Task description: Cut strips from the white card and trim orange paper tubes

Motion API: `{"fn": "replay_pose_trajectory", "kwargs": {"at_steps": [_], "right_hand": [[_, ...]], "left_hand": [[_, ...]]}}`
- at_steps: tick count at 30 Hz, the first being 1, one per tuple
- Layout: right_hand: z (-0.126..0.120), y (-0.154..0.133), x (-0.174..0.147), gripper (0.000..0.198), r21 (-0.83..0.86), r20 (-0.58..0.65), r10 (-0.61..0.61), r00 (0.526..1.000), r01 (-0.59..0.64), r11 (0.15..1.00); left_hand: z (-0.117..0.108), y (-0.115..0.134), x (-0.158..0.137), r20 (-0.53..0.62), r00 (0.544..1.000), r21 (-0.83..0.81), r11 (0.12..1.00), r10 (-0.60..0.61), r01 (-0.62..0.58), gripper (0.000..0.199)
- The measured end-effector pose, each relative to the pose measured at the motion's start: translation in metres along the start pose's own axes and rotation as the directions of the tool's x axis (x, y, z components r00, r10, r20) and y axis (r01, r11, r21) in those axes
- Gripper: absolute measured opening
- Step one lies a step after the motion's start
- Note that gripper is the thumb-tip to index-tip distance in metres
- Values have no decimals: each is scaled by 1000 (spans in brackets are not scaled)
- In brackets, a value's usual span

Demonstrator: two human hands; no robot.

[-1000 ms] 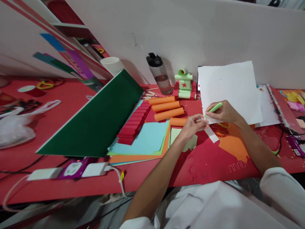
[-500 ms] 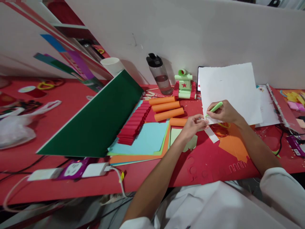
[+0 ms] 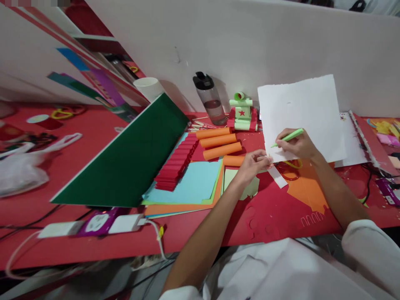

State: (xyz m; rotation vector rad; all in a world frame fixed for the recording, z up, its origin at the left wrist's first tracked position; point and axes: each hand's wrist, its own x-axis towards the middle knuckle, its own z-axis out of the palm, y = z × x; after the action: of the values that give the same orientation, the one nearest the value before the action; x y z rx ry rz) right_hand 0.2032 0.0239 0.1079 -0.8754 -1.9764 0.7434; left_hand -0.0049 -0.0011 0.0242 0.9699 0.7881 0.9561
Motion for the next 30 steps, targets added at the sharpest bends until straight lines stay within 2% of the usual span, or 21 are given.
{"fn": "replay_pose_trajectory", "kwargs": {"at_steps": [3, 6, 8, 10, 13, 14, 17, 20, 22, 24, 27, 30], "right_hand": [[-10, -6, -1, 25, 38, -120, -13, 993, 18, 999], [-25, -1, -2, 32, -44, -287, -53, 956, 42, 998], [-39, 12, -1, 32, -211, -423, -140, 895, 53, 976], [-56, 30, -1, 32, -392, -524, -243, 816, 22, 920], [-80, 61, -3, 40, -482, -628, -291, 722, -67, 874], [-87, 70, -3, 45, -477, -650, -283, 705, -88, 875], [-98, 93, -4, 54, -394, -685, -199, 701, -127, 910], [-102, 107, -5, 53, -232, -716, -78, 694, -131, 964], [-106, 113, -7, 51, -99, -745, -10, 667, -96, 990], [-113, 117, -10, 50, -4, -785, 22, 619, -41, 999], [-131, 119, -18, 47, 37, -838, 27, 545, 8, 999], [-145, 121, -23, 49, 43, -860, 19, 510, 35, 998]], "left_hand": [[-2, 1, 3, -41, 999, -11, 999, 33, -34, 48], [-3, 1, 5, -102, 991, -23, 995, 91, -94, 47], [-3, 0, 7, -148, 981, -39, 990, 125, -132, 47], [-4, 0, 8, -192, 970, -46, 986, 152, -163, 46], [-5, -2, 10, -236, 953, -33, 979, 188, -201, 43], [-5, -2, 10, -246, 949, -31, 977, 196, -209, 43], [-6, -3, 11, -266, 943, -19, 977, 200, -213, 41], [-9, -3, 11, -229, 955, 31, 982, 187, -185, 36], [-10, -4, 12, -187, 967, 63, 985, 170, -161, 34], [-12, -4, 12, -152, 974, 103, 983, 167, -152, 34], [-16, -3, 10, -121, 968, 282, 943, 218, -177, 34], [-23, 1, 6, -141, 935, 588, 787, 326, -186, 29]]}}
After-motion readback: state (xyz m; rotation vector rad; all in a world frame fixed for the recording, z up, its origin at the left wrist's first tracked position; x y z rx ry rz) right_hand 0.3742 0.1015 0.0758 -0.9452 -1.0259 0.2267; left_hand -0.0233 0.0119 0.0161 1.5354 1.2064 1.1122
